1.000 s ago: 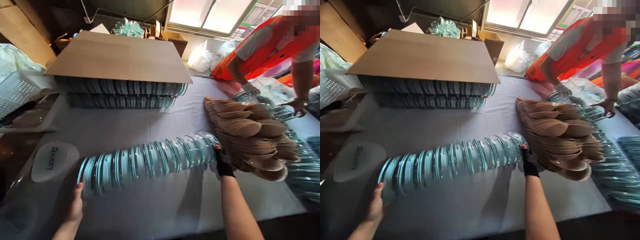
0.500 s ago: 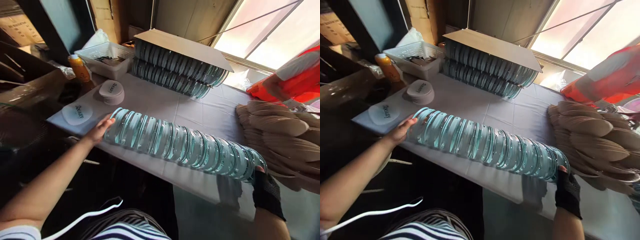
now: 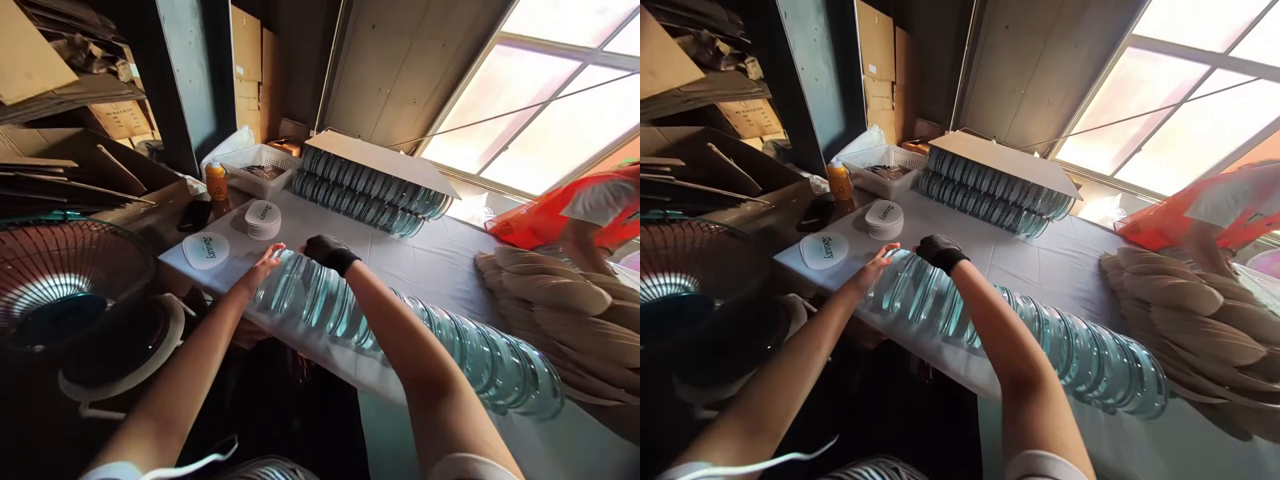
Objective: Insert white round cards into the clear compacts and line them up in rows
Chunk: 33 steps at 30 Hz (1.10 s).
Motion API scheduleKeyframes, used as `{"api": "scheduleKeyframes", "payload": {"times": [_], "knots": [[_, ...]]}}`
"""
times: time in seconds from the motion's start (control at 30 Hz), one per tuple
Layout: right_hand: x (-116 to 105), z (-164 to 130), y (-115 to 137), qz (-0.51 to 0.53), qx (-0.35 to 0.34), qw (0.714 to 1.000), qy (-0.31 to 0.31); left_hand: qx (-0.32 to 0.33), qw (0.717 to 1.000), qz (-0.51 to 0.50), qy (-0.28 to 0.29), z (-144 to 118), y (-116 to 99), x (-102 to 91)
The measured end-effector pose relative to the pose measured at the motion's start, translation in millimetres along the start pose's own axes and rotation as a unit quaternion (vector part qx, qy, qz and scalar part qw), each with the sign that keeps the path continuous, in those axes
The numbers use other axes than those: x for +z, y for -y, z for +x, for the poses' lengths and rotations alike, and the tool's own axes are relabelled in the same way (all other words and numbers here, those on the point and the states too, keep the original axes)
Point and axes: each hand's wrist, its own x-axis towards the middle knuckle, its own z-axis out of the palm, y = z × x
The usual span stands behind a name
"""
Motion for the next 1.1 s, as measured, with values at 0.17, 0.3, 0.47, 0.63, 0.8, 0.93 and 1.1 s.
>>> {"api": "scheduleKeyframes", "payload": {"times": [0.17, 0.3, 0.47, 0.63, 0.8, 0.93, 1.1], "knots": [[-19.4, 59.2, 28.5, -0.044, -0.092, 0.993, 0.065, 0.064, 0.998, 0.008, 0.003, 12.0, 10.8, -3.9], [-17.3, 64.4, 36.9, -0.088, -0.118, 0.987, 0.060, 0.077, 0.997, -0.006, 0.011, 19.3, 20.4, -8.0], [-20.0, 46.9, 46.1, -0.109, -0.101, 0.989, 0.018, 0.095, 0.995, 0.037, 0.009, 18.4, 16.8, -8.5], [-3.1, -9.6, 63.6, -0.065, -0.063, 0.993, -0.081, 0.043, 0.996, 0.083, -0.008, 11.7, 2.5, -5.1], [71.6, -66.5, 116.0, -0.009, -0.009, 0.999, -0.036, 0.032, 0.987, 0.158, -0.026, 9.6, -2.1, -0.6], [119.8, -79.3, 143.2, 0.017, 0.017, 1.000, 0.016, 0.053, 0.971, 0.228, -0.043, 12.0, -3.7, 0.2], [80.8, -83.2, 102.8, 0.020, 0.057, 0.997, -0.044, 0.167, 0.928, 0.328, -0.059, 0.1, -17.2, 5.1]]}}
